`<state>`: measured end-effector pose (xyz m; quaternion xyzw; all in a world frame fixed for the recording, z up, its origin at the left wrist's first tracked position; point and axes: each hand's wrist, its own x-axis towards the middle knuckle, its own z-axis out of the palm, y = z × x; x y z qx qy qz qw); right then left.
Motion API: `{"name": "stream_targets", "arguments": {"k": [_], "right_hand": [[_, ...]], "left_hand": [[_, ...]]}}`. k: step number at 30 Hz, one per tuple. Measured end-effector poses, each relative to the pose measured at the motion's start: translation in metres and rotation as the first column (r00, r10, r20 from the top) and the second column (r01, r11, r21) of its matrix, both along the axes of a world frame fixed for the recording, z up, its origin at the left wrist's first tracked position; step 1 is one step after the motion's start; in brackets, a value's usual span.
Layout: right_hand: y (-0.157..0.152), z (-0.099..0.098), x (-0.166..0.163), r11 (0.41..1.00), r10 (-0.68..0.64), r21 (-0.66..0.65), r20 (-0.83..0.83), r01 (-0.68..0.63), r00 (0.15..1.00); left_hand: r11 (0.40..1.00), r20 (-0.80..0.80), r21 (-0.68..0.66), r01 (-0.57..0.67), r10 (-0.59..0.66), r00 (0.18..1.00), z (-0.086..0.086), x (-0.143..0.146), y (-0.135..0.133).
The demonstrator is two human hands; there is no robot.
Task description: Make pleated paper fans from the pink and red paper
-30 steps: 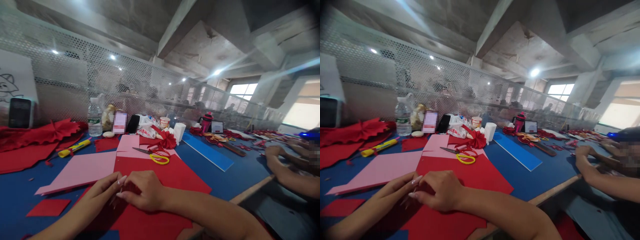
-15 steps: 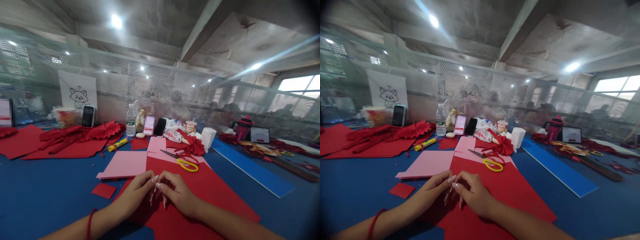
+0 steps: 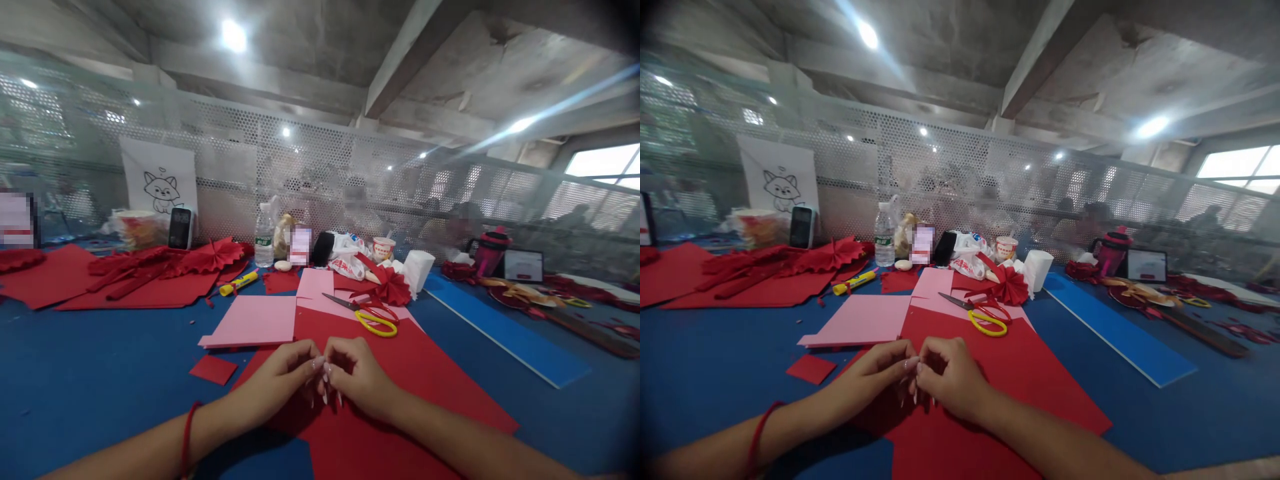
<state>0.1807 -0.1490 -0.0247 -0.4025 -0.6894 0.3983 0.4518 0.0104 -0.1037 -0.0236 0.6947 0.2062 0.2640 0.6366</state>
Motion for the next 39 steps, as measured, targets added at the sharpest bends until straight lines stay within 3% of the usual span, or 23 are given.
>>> {"name": "stream_targets", "arguments": {"k": [8, 16, 27, 34, 39], "right_hand": [[0.0, 0.004, 0.002, 0.99, -0.127, 0.084, 0.181, 0.113, 0.975], [0.003, 0.004, 0.003, 0.966, -0.231, 0.176, 0.265, 0.189, 0.936], [0.008, -0.001, 0.007, 0.961, -0.239, 0.22, 0.354, 0.168, 0.904], [0.018, 0.0, 0.012, 0.98, -0.177, 0.148, 0.337, 0.134, 0.925], [0.018, 0.002, 0.016, 0.991, -0.029, -0.123, 0.195, 0.054, 0.98]], "left_hand": [[0.997, -0.02, 0.048, -0.06, 0.061, 0.998, 0.002, 0.001, -0.003], [0.994, -0.069, 0.111, -0.018, 0.025, 0.997, 0.0, -0.002, -0.004], [0.989, -0.116, 0.149, 0.002, 0.016, 0.993, 0.0, -0.002, -0.007], [0.995, -0.107, 0.096, 0.035, -0.025, 0.994, 0.001, -0.004, -0.006], [0.991, -0.077, 0.096, 0.089, -0.082, 0.994, -0.001, -0.006, -0.005]]}}
